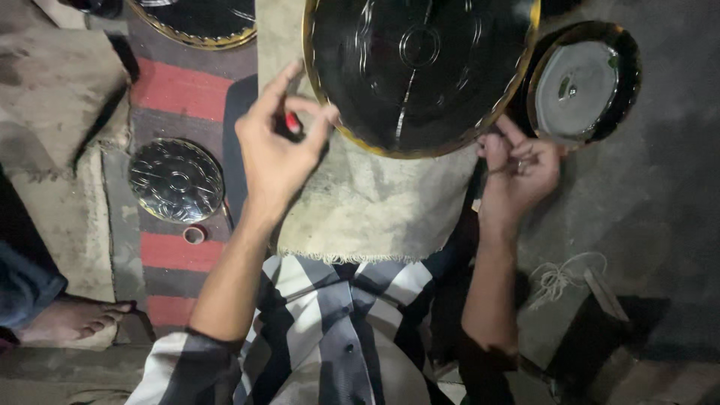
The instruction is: The person sits on the floor with a black lacquered decorative plate on their lap and engraves ornamental patterns into its surface, holding the plate steady with one hand while cutting lines with a small chisel guided by a wooden mallet. They reposition the plate on a cloth pad and continue engraving different regions of the design.
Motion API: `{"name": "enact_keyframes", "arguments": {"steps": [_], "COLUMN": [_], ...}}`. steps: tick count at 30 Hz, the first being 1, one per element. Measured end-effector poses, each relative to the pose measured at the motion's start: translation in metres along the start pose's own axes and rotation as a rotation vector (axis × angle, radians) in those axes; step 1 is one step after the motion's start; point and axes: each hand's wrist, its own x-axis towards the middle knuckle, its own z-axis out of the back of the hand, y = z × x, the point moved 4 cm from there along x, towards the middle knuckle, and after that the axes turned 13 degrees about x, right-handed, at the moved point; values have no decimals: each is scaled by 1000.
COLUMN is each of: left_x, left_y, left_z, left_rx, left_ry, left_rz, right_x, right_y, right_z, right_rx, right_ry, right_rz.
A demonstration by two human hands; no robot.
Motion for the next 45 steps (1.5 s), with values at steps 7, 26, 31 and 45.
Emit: {"name": "enact_keyframes", "arguments": {"steps": [7, 26, 31, 45], "left_x": [15, 41, 46, 51], "left_y": [15, 33, 42, 58], "left_z": [4, -41, -48, -56], "left_rx": [-57, 591, 582, 620], "left_ry": [-5, 61, 26, -5], "left_rz": [-36, -470, -504, -541], "right_x": [42, 54, 33, 27], "right_y": [-10, -7, -29, -46], "right_z": [-1, -38, -75, -82], "right_rx": [-233, -569, -621, -752], "right_ry": [-150, 309, 339, 337], "right_rz": [-116, 94, 116, 192]}}
